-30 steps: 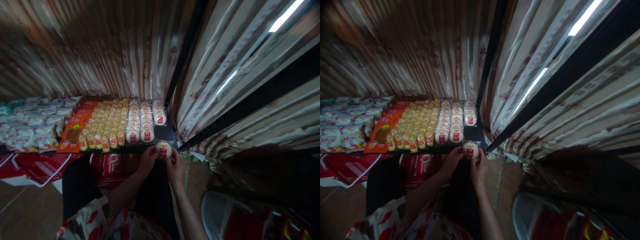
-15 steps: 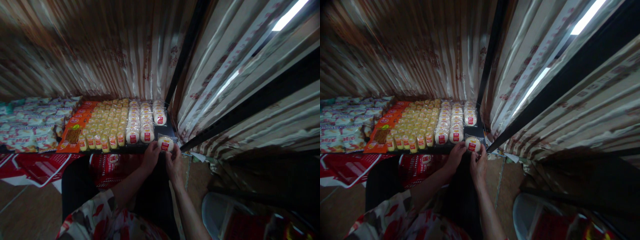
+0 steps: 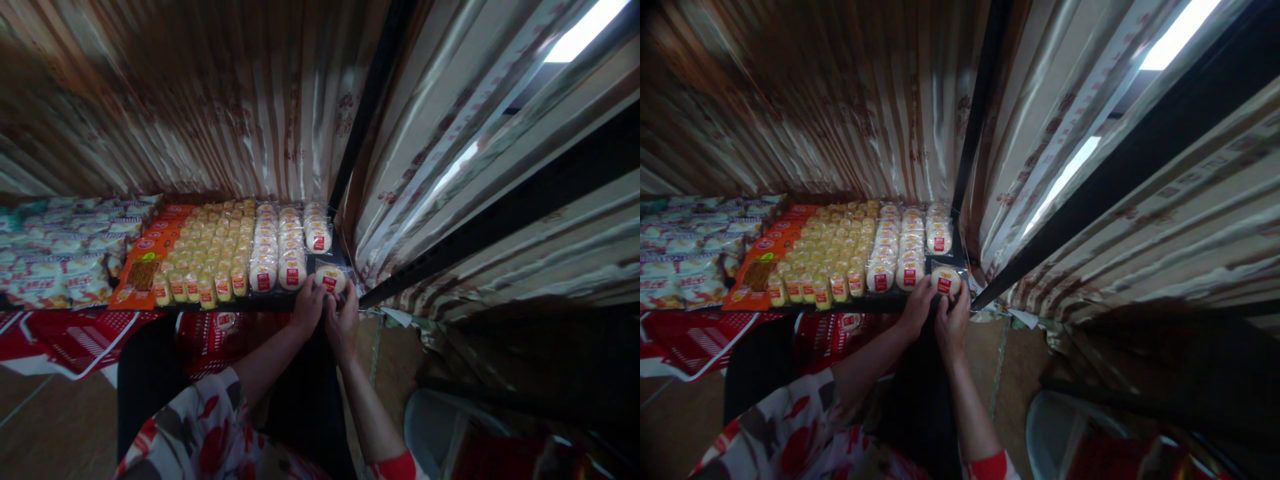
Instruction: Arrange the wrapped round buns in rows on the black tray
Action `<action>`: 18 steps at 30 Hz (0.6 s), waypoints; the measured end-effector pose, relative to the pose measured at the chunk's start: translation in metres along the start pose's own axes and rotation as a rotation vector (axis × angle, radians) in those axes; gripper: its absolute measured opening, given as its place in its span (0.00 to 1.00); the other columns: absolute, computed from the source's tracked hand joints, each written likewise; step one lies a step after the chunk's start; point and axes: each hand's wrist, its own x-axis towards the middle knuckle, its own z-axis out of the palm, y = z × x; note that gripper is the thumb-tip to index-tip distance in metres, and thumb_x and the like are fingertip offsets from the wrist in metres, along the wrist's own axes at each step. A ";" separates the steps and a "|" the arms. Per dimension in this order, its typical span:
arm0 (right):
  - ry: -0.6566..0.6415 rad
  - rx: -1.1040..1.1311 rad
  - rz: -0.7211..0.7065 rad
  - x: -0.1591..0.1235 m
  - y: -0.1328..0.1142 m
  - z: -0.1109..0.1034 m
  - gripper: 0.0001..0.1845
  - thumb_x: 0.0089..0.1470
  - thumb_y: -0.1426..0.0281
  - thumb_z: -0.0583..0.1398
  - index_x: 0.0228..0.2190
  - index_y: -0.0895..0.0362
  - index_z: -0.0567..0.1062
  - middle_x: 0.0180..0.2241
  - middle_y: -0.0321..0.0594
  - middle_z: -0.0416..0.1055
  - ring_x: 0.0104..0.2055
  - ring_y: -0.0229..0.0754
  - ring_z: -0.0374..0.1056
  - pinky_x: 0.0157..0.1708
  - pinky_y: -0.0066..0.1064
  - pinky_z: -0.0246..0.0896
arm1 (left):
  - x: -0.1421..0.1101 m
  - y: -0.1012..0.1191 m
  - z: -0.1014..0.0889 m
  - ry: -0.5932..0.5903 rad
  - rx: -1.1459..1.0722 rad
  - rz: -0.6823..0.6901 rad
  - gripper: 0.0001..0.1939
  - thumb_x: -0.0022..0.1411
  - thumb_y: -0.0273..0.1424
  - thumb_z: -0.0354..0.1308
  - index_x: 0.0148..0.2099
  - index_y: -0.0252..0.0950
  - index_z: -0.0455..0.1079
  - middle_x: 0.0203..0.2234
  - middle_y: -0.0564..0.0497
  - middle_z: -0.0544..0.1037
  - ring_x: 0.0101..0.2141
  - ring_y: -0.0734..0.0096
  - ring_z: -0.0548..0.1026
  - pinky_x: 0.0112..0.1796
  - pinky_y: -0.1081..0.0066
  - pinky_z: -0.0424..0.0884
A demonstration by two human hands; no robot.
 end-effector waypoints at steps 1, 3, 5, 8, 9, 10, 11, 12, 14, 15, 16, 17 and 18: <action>0.010 -0.010 -0.003 0.002 0.001 0.001 0.38 0.53 0.57 0.52 0.59 0.67 0.57 0.57 0.63 0.60 0.55 0.54 0.66 0.53 0.46 0.63 | 0.001 0.000 0.001 0.004 -0.006 0.001 0.15 0.61 0.32 0.50 0.49 0.35 0.67 0.50 0.44 0.74 0.51 0.63 0.70 0.53 0.67 0.62; 0.017 -0.029 0.011 0.007 0.003 0.004 0.38 0.53 0.57 0.52 0.59 0.66 0.58 0.57 0.62 0.61 0.53 0.53 0.67 0.52 0.46 0.63 | 0.004 0.001 0.004 0.017 0.001 0.010 0.15 0.61 0.32 0.50 0.49 0.34 0.67 0.50 0.44 0.74 0.50 0.63 0.70 0.53 0.68 0.62; 0.020 -0.043 0.031 0.012 0.005 0.007 0.38 0.52 0.56 0.52 0.59 0.65 0.58 0.56 0.62 0.62 0.51 0.53 0.68 0.51 0.47 0.64 | 0.006 0.003 0.006 0.015 0.015 0.028 0.16 0.61 0.31 0.49 0.50 0.34 0.67 0.47 0.44 0.75 0.48 0.63 0.71 0.51 0.68 0.63; 0.035 -0.058 0.015 0.020 0.006 0.009 0.37 0.52 0.57 0.52 0.58 0.65 0.59 0.56 0.61 0.63 0.54 0.54 0.66 0.52 0.48 0.62 | 0.008 0.008 0.009 0.006 0.026 0.053 0.16 0.60 0.29 0.48 0.50 0.33 0.66 0.44 0.44 0.77 0.45 0.63 0.73 0.49 0.68 0.65; 0.035 -0.059 0.004 0.023 0.007 0.010 0.36 0.52 0.57 0.51 0.58 0.65 0.59 0.56 0.61 0.63 0.55 0.54 0.65 0.52 0.48 0.62 | 0.009 0.010 0.011 0.005 0.029 0.054 0.17 0.60 0.28 0.48 0.51 0.33 0.66 0.44 0.44 0.77 0.44 0.63 0.73 0.49 0.68 0.65; 0.031 -0.060 -0.005 0.025 0.007 0.010 0.36 0.52 0.58 0.51 0.58 0.65 0.59 0.56 0.60 0.63 0.55 0.54 0.64 0.53 0.48 0.61 | 0.010 0.012 0.012 0.011 0.035 0.051 0.17 0.60 0.28 0.48 0.51 0.32 0.66 0.44 0.44 0.77 0.44 0.64 0.73 0.49 0.68 0.65; 0.027 -0.061 -0.010 0.028 0.008 0.011 0.36 0.53 0.58 0.51 0.58 0.65 0.59 0.56 0.60 0.63 0.55 0.54 0.64 0.53 0.48 0.61 | 0.011 0.013 0.013 0.019 0.039 0.047 0.17 0.61 0.28 0.48 0.52 0.32 0.66 0.44 0.44 0.77 0.44 0.64 0.73 0.49 0.68 0.65; 0.023 -0.062 -0.014 0.031 0.009 0.012 0.36 0.53 0.58 0.51 0.59 0.65 0.59 0.56 0.60 0.64 0.55 0.54 0.64 0.53 0.48 0.60 | 0.012 0.014 0.014 0.028 0.040 0.041 0.18 0.61 0.28 0.48 0.53 0.32 0.65 0.45 0.44 0.77 0.45 0.64 0.73 0.50 0.68 0.65; 0.020 -0.059 -0.026 0.036 0.013 0.014 0.36 0.53 0.59 0.51 0.59 0.64 0.58 0.56 0.59 0.64 0.55 0.53 0.64 0.54 0.48 0.60 | 0.015 0.015 0.017 0.049 0.043 0.021 0.19 0.62 0.28 0.48 0.54 0.33 0.64 0.46 0.45 0.76 0.46 0.64 0.73 0.50 0.68 0.64; 0.020 -0.054 -0.033 0.038 0.014 0.015 0.35 0.53 0.59 0.52 0.60 0.63 0.58 0.56 0.58 0.64 0.55 0.53 0.64 0.53 0.47 0.60 | 0.017 0.015 0.018 0.058 0.044 0.011 0.19 0.62 0.28 0.48 0.55 0.34 0.64 0.46 0.45 0.76 0.46 0.64 0.73 0.51 0.68 0.64; 0.017 -0.046 -0.040 0.041 0.016 0.015 0.35 0.54 0.60 0.52 0.60 0.63 0.57 0.56 0.57 0.64 0.54 0.52 0.64 0.53 0.46 0.61 | 0.018 0.015 0.019 0.063 0.048 0.003 0.19 0.62 0.29 0.49 0.55 0.34 0.65 0.47 0.45 0.76 0.47 0.63 0.73 0.51 0.68 0.64; 0.009 -0.037 -0.045 0.043 0.017 0.016 0.35 0.54 0.60 0.52 0.60 0.62 0.57 0.56 0.56 0.64 0.54 0.51 0.65 0.53 0.46 0.61 | 0.020 0.015 0.021 0.070 0.056 0.000 0.19 0.62 0.29 0.49 0.55 0.33 0.65 0.47 0.44 0.76 0.47 0.63 0.72 0.51 0.68 0.63; 0.003 -0.032 -0.045 0.045 0.019 0.017 0.35 0.54 0.61 0.52 0.60 0.62 0.57 0.56 0.56 0.64 0.54 0.51 0.65 0.52 0.45 0.61 | 0.022 0.015 0.022 0.078 0.072 0.004 0.19 0.62 0.29 0.49 0.54 0.32 0.65 0.47 0.43 0.75 0.48 0.62 0.72 0.52 0.68 0.63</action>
